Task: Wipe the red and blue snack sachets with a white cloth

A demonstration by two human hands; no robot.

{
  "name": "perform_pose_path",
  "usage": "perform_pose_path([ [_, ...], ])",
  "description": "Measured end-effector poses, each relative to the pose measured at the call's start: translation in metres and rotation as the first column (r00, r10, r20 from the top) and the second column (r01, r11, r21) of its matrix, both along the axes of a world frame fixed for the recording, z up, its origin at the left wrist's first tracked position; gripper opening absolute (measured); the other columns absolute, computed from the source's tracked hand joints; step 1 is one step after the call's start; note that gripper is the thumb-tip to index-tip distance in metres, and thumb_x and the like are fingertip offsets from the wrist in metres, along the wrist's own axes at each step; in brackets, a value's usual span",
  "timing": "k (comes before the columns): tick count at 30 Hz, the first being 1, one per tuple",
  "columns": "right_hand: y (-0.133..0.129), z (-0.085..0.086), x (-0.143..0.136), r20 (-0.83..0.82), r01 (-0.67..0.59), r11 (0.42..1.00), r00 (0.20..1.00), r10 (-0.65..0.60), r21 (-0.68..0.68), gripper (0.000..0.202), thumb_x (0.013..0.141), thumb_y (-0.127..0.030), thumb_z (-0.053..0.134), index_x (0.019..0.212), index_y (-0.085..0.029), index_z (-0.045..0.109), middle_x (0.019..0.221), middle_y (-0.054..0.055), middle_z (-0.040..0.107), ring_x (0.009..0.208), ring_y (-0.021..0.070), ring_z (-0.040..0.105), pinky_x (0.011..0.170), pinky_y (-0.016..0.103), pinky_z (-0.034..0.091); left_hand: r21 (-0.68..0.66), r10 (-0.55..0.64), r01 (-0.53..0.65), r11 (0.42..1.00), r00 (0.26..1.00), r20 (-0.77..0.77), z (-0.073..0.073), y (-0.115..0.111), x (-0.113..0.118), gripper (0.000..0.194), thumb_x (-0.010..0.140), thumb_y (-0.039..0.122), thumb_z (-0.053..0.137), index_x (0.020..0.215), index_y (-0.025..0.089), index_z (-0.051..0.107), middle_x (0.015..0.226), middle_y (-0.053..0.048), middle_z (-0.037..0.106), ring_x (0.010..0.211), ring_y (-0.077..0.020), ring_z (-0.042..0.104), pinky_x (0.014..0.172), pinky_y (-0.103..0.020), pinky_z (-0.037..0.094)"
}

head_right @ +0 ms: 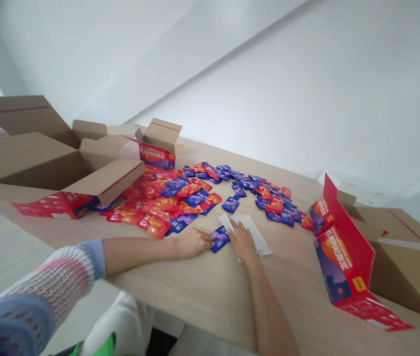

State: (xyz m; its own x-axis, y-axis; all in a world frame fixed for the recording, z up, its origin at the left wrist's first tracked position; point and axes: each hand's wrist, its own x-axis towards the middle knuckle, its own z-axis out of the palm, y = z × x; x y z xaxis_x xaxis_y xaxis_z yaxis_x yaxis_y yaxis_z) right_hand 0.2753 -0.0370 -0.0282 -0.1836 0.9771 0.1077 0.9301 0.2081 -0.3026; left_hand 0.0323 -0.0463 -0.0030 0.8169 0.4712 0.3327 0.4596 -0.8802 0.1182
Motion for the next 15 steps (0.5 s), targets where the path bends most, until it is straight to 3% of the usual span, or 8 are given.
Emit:
perform_pose_path([
  [5,-0.009,0.005,0.04,-0.17,0.143,0.987,0.977,-0.129,0.07,0.061,0.096,-0.048,0.021,0.138,-0.012,0.044,0.137,0.016,0.049,0.131,0.0277,0.041,0.108,0.046,0.031,-0.04,0.003,-0.004,0.999,0.999,-0.039,-0.004,0.006,-0.006,0.028,0.089,0.016,0.048,0.107,0.026,0.067,0.109,-0.001,0.069,0.099,-0.0125,0.064,0.079,-0.019,0.048],
  [8,-0.017,0.015,0.038,-0.279,0.154,0.979,0.954,-0.112,0.131,0.063,0.095,-0.053,0.021,0.139,-0.014,0.043,0.132,0.015,0.054,0.127,0.0279,0.046,0.105,0.045,0.036,-0.061,0.054,-0.056,0.997,0.998,-0.037,-0.007,0.013,-0.009,0.035,0.086,0.012,0.048,0.111,0.027,0.067,0.116,-0.001,0.067,0.106,-0.013,0.062,0.084,-0.021,0.048],
  [12,-0.031,0.022,-0.004,-0.323,-0.07,0.976,0.937,0.136,0.207,0.063,0.095,-0.053,0.022,0.146,-0.017,0.032,0.146,0.011,0.04,0.136,0.0234,0.034,0.111,0.043,0.028,-0.061,0.096,-0.097,0.993,0.995,-0.029,-0.01,0.021,-0.011,0.037,0.084,0.011,0.048,0.113,0.026,0.066,0.116,-0.003,0.067,0.103,-0.0147,0.063,0.082,-0.023,0.049],
  [15,-0.04,0.019,-0.037,-0.196,-0.265,0.959,0.94,0.28,0.101,0.059,0.096,-0.051,0.022,0.147,-0.022,0.028,0.151,0.006,0.03,0.142,0.021,0.019,0.115,0.046,0.016,-0.026,0.134,-0.137,0.99,0.986,-0.099,-0.01,0.024,-0.011,0.029,0.084,0.015,0.049,0.103,0.021,0.07,0.092,-0.007,0.071,0.081,-0.0176,0.066,0.07,-0.026,0.05],
])
